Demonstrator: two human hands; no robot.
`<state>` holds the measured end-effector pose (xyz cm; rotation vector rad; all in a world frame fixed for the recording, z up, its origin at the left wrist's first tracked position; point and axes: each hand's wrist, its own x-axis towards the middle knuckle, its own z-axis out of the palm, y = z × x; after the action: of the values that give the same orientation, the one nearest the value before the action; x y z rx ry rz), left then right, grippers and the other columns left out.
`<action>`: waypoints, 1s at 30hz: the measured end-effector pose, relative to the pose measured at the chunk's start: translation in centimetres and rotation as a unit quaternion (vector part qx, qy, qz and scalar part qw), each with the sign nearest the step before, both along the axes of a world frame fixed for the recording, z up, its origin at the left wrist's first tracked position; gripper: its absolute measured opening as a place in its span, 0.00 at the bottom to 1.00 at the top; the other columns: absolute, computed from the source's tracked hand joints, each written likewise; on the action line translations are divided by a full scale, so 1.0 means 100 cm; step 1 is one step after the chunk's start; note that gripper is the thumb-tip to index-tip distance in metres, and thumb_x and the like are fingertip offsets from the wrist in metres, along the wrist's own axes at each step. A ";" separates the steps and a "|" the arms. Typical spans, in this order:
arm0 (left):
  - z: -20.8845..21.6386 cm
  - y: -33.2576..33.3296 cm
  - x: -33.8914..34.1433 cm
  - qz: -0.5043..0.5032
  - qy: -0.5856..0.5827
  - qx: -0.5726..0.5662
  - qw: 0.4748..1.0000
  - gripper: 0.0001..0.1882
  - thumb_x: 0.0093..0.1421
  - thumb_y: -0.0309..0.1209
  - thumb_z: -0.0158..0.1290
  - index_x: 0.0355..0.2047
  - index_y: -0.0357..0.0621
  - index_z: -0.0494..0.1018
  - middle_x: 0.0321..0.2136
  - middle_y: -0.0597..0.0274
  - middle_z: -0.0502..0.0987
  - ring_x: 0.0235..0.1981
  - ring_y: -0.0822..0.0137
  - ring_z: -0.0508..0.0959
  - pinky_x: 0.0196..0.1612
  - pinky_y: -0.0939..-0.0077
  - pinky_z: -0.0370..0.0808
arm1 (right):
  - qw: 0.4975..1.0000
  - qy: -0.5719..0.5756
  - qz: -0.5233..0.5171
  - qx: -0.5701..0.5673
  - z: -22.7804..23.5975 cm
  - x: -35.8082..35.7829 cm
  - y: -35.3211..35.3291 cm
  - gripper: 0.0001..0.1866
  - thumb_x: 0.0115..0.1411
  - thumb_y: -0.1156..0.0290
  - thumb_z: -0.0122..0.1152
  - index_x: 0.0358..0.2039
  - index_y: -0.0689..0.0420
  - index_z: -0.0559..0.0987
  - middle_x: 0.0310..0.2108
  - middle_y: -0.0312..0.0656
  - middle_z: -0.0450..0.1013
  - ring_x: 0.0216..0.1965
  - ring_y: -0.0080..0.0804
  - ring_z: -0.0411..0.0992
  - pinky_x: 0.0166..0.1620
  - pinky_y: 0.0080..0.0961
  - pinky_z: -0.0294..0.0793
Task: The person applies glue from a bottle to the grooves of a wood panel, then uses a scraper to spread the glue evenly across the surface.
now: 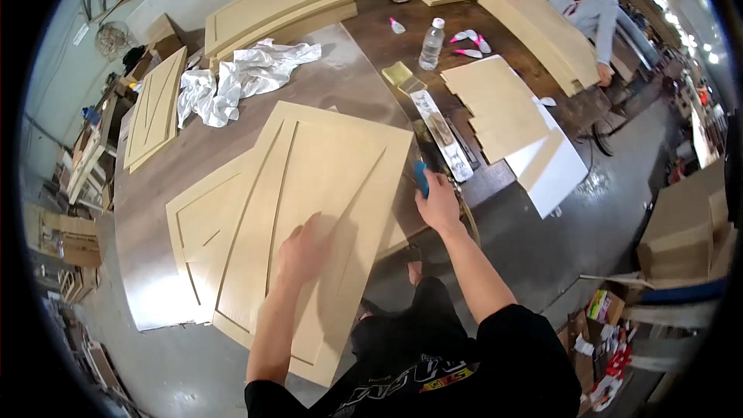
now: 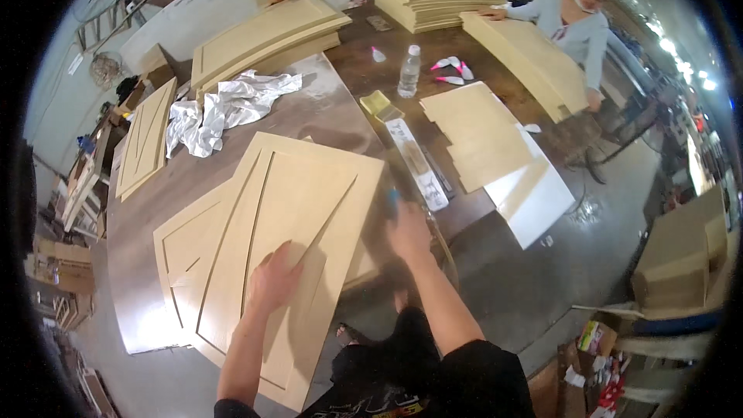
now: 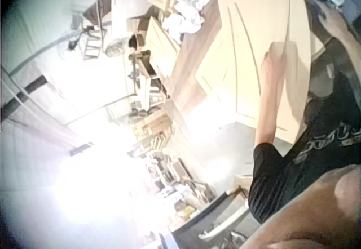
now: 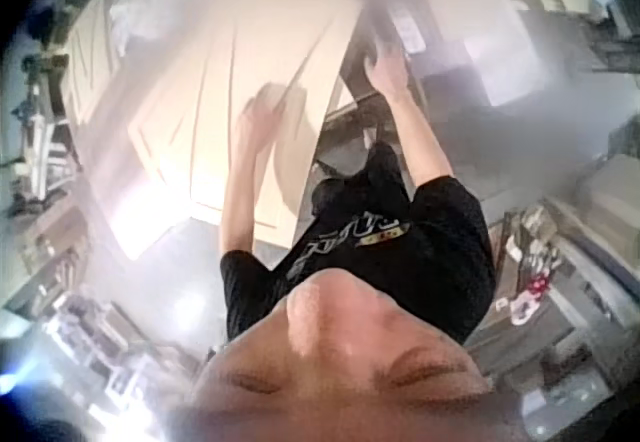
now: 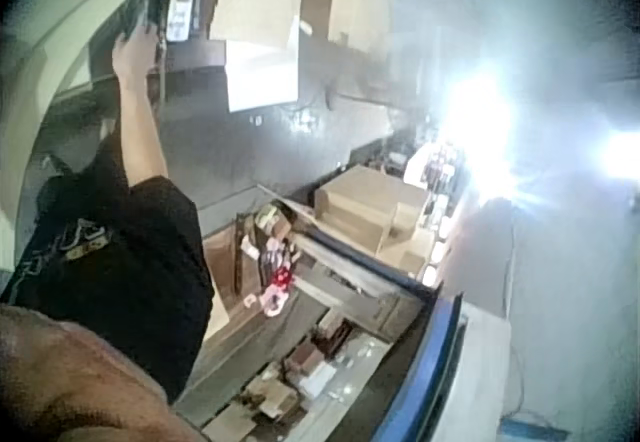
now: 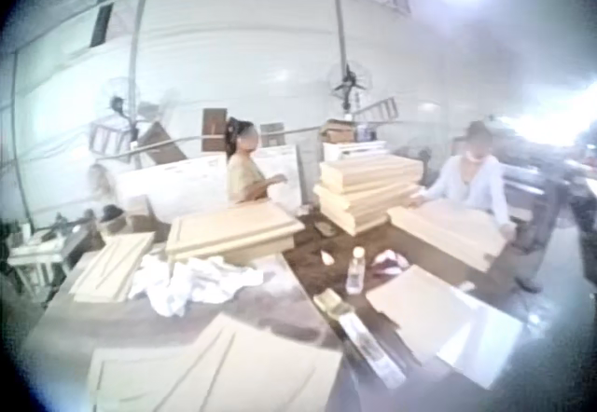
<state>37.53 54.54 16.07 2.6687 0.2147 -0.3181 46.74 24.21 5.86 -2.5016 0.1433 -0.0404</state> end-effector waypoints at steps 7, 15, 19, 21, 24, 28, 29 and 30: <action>-0.001 -0.003 -0.013 0.001 -0.071 0.087 0.994 0.31 0.58 0.38 0.64 0.62 0.48 0.71 0.59 0.44 0.69 0.58 0.41 0.70 0.58 0.47 0.71 | 0.968 -0.184 0.073 0.157 0.022 0.141 -0.058 0.22 0.61 0.65 0.66 0.54 0.58 0.79 0.52 0.54 0.76 0.55 0.54 0.73 0.60 0.44 0.70; -0.026 -0.103 -0.076 0.091 -0.141 0.083 0.982 0.36 0.52 0.33 0.67 0.63 0.46 0.70 0.62 0.47 0.68 0.62 0.44 0.68 0.62 0.47 0.66 | 0.963 -0.216 -0.080 0.139 -0.034 0.417 -0.085 0.50 0.53 0.60 0.75 0.70 0.67 0.59 0.68 0.61 0.61 0.69 0.53 0.61 0.70 0.40 0.59; -0.025 -0.131 -0.088 0.167 -0.141 0.107 0.970 0.36 0.51 0.35 0.66 0.62 0.47 0.70 0.58 0.54 0.72 0.59 0.49 0.71 0.61 0.51 0.66 | 0.971 -0.165 -0.016 0.170 -0.044 0.477 -0.095 0.50 0.51 0.51 0.75 0.68 0.64 0.64 0.66 0.57 0.66 0.67 0.50 0.65 0.68 0.41 0.62; -0.028 -0.131 -0.082 0.202 -0.141 0.099 0.964 0.38 0.49 0.35 0.67 0.62 0.49 0.70 0.57 0.56 0.73 0.59 0.51 0.71 0.60 0.52 0.66 | 0.978 -0.135 -0.003 0.159 -0.050 0.488 -0.101 0.48 0.52 0.46 0.74 0.66 0.61 0.68 0.63 0.55 0.70 0.64 0.50 0.69 0.66 0.41 0.65; -0.023 -0.132 -0.076 0.202 -0.118 0.118 0.965 0.39 0.48 0.34 0.66 0.63 0.51 0.69 0.58 0.56 0.71 0.61 0.51 0.70 0.61 0.50 0.65 | 0.978 -0.152 -0.021 0.138 -0.040 0.471 -0.090 0.40 0.58 0.50 0.72 0.63 0.63 0.70 0.59 0.53 0.74 0.60 0.47 0.72 0.64 0.38 0.66; -0.036 -0.125 -0.073 0.185 -0.151 0.109 0.965 0.37 0.52 0.29 0.60 0.65 0.52 0.68 0.63 0.52 0.68 0.67 0.48 0.64 0.69 0.46 0.58 | 0.937 -0.188 0.042 0.291 0.017 0.423 -0.096 0.34 0.63 0.56 0.68 0.62 0.65 0.71 0.56 0.50 0.75 0.59 0.43 0.73 0.63 0.36 0.68; -0.031 -0.123 -0.070 0.185 -0.131 0.093 0.970 0.36 0.52 0.27 0.58 0.65 0.51 0.68 0.64 0.52 0.67 0.69 0.47 0.63 0.70 0.45 0.57 | 0.921 -0.201 0.057 0.329 0.040 0.405 -0.100 0.31 0.65 0.58 0.67 0.61 0.65 0.71 0.56 0.49 0.75 0.58 0.41 0.74 0.62 0.35 0.69; -0.033 -0.123 -0.071 0.181 -0.130 0.084 0.971 0.36 0.52 0.27 0.58 0.65 0.51 0.68 0.64 0.52 0.67 0.69 0.47 0.63 0.70 0.45 0.57 | 0.904 -0.214 0.069 0.365 0.058 0.387 -0.106 0.28 0.66 0.60 0.65 0.60 0.65 0.72 0.55 0.47 0.75 0.57 0.40 0.74 0.62 0.33 0.70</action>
<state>30.46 42.29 12.80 2.7283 0.6588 0.1720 85.41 13.61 11.65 -1.6947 -0.1770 -0.3997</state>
